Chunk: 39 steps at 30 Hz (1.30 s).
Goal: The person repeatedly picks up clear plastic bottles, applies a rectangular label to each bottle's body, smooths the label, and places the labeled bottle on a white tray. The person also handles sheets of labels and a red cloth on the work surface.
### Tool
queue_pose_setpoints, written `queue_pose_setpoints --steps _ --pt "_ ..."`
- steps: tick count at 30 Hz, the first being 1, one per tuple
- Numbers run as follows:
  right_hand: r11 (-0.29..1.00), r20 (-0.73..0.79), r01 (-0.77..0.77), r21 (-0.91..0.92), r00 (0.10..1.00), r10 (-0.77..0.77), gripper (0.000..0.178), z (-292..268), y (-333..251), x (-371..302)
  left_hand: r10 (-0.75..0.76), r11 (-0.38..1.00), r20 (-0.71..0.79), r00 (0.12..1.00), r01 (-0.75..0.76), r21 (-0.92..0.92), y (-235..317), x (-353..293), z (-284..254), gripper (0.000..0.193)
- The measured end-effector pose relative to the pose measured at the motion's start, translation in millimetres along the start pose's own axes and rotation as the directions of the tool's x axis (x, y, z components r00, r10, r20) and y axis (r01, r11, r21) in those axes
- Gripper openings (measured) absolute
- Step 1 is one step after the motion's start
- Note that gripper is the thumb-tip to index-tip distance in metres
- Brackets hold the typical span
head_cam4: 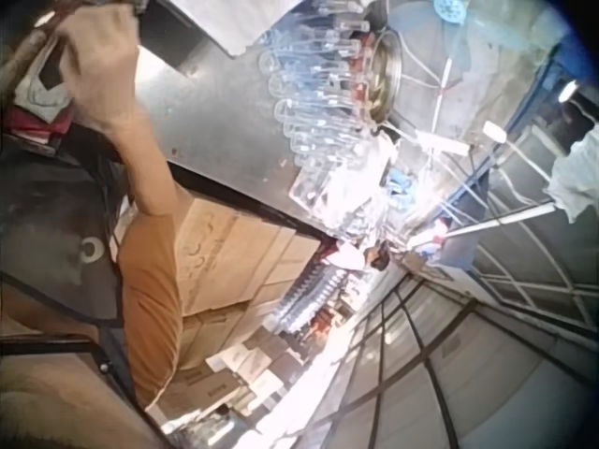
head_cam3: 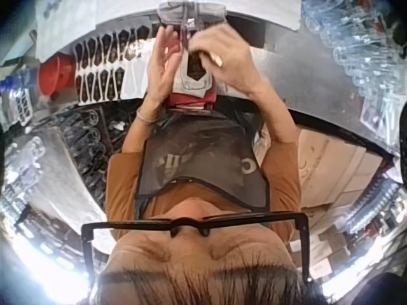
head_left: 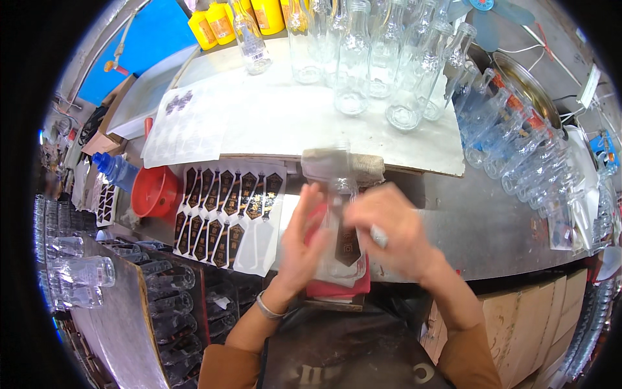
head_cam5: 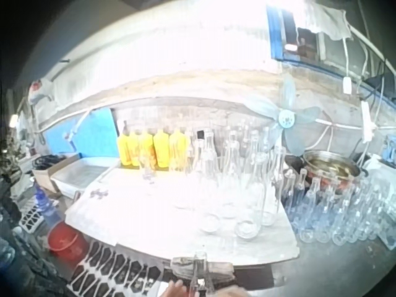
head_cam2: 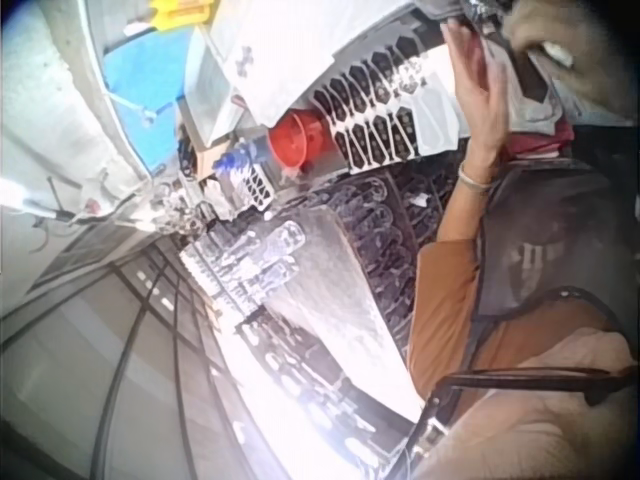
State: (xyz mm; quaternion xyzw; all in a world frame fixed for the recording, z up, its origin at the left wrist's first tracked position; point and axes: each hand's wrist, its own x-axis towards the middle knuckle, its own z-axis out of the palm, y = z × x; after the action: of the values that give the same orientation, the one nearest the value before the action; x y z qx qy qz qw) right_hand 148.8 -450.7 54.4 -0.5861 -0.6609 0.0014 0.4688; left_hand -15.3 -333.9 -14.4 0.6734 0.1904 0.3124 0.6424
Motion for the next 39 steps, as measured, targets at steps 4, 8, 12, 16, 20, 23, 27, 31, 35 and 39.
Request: queue_pose_setpoints --steps 4,8,12,16,20,23,27,31,35,39 --pt "0.939 0.204 -0.214 0.268 0.966 0.162 0.032 -2.4 -35.3 -28.0 -0.240 0.971 -0.020 0.971 0.239 -0.027 10.6 20.2 -8.1 0.056" --pt "0.702 0.028 -0.547 0.456 0.797 0.603 0.023 -11.8 -16.0 -25.9 -0.366 0.893 -0.025 0.930 0.359 0.271 17.7 47.3 11.1 0.052" --pt "0.495 0.089 -0.606 0.622 0.683 0.725 0.020 -7.3 -0.2 -44.7 -0.293 0.872 -0.043 0.955 0.286 0.399 13.9 58.5 24.7 0.051" --pt "0.448 0.136 -0.670 0.592 0.631 0.764 0.024 6.4 14.6 -47.4 -0.290 0.888 -0.066 0.955 0.294 0.355 3.9 55.8 23.9 0.049" --pt "0.520 0.175 -0.721 0.458 0.647 0.742 0.030 14.3 26.8 -26.7 -0.362 0.929 -0.030 0.932 0.363 0.078 1.0 53.2 26.4 0.056" --pt "0.569 0.232 -0.752 0.334 0.650 0.724 0.041 19.0 31.4 -12.9 -0.327 0.945 -0.006 0.945 0.327 -0.017 -16.9 47.5 20.8 0.053" --pt "0.590 0.270 -0.773 0.232 0.634 0.725 0.052 24.5 37.2 -9.2 -0.255 0.960 0.020 0.967 0.250 0.127 -18.6 45.2 22.1 0.048" --pt "0.546 0.340 -0.800 0.248 0.600 0.724 0.053 22.6 37.7 -4.6 -0.272 0.962 0.023 0.962 0.271 0.025 -30.1 45.5 19.9 0.049" --pt "0.495 0.411 -0.803 0.331 0.595 0.690 0.056 18.7 44.7 -4.7 -0.379 0.893 0.073 0.923 0.385 -0.233 -21.6 42.3 23.1 0.048" --pt "0.506 0.428 -0.822 0.260 0.568 0.703 0.057 20.5 47.0 1.3 -0.313 0.938 0.036 0.949 0.315 -0.141 -30.4 42.1 23.2 0.049"
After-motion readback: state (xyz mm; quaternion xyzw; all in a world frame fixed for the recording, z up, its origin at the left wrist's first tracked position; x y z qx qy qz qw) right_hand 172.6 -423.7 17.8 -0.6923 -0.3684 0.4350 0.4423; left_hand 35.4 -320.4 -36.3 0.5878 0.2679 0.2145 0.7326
